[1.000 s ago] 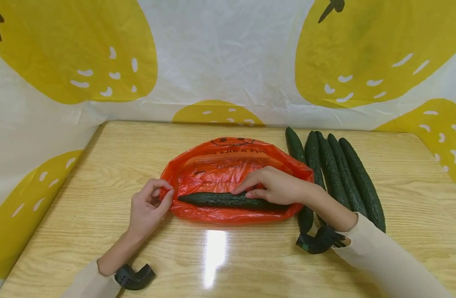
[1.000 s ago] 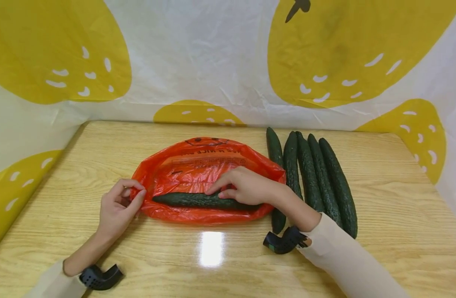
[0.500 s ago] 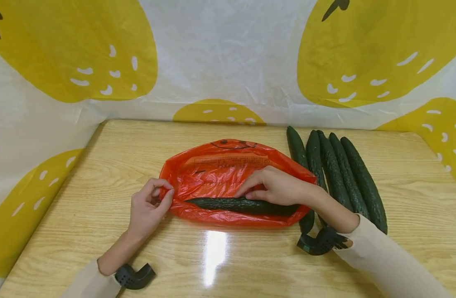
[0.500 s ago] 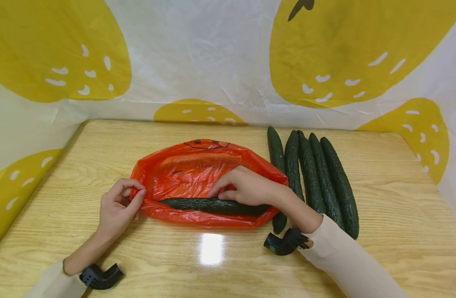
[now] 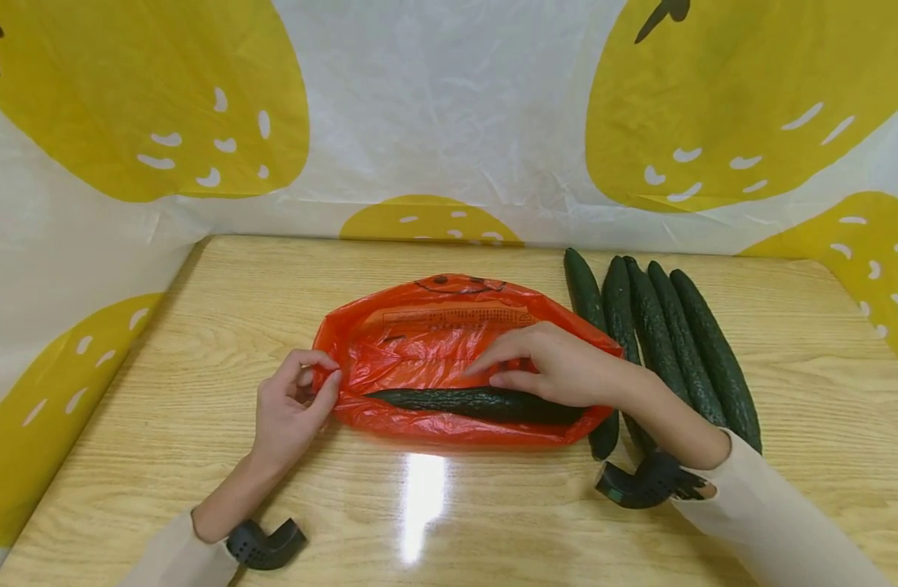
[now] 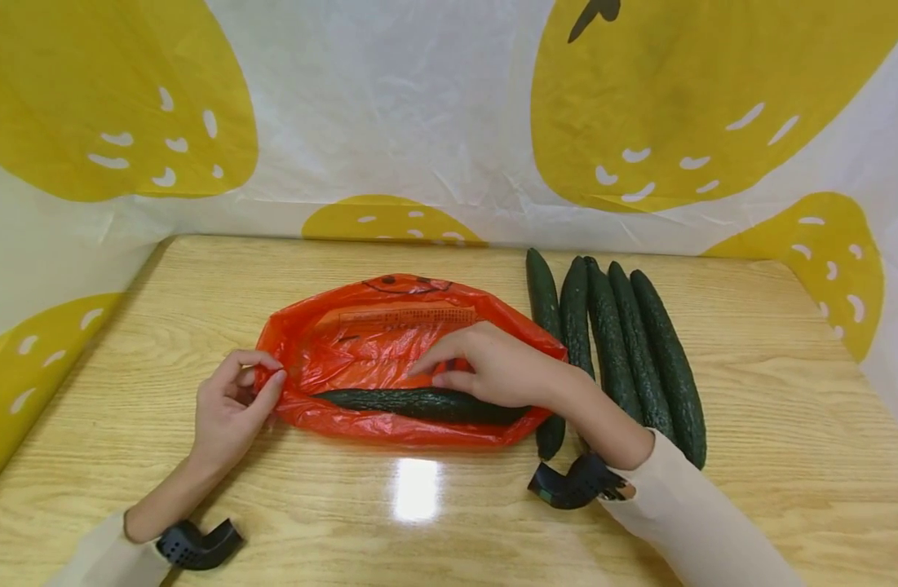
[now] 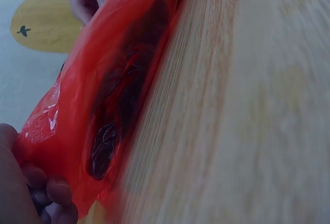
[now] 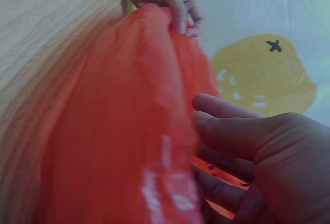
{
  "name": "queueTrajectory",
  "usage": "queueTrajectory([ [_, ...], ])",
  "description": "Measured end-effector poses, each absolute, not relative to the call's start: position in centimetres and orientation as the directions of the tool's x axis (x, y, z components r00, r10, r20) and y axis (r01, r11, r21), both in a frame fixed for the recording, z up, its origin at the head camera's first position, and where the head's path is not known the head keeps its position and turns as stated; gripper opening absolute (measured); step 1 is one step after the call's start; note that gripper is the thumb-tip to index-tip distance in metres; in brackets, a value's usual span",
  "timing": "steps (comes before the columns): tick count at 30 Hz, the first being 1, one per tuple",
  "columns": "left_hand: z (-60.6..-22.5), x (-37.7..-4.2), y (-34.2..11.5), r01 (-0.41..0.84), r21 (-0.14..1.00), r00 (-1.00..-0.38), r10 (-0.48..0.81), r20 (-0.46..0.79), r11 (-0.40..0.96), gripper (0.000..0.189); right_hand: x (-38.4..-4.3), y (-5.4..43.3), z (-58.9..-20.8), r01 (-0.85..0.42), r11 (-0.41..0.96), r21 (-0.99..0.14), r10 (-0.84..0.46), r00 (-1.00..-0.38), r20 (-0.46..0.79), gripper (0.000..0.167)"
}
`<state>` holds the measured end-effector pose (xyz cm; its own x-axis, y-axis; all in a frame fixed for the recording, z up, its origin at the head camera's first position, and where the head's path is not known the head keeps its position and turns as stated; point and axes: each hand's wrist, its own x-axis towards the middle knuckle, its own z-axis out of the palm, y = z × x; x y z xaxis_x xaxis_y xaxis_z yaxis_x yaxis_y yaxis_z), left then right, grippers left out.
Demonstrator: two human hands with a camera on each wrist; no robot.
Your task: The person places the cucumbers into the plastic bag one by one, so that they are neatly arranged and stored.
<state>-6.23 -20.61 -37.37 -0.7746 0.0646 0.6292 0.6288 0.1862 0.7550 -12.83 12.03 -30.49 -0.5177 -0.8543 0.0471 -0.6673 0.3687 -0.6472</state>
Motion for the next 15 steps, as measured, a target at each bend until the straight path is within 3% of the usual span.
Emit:
queueTrajectory([
  [8,-37.6,-6.5,-20.7,0.62,0.746,-0.773,0.026,0.634,0.242,0.02,-10.9,15.5,-28.5,-0.663,0.442,-0.604,-0.761,-0.633,0.138,0.036],
  [15,-38.7,-6.7,-21.4,0.612,0.743,-0.773,0.009,0.634,0.27,0.015,-9.7,18.1,-27.4,-0.67,0.464,-0.58,-0.692,-0.683,0.234,0.051],
])
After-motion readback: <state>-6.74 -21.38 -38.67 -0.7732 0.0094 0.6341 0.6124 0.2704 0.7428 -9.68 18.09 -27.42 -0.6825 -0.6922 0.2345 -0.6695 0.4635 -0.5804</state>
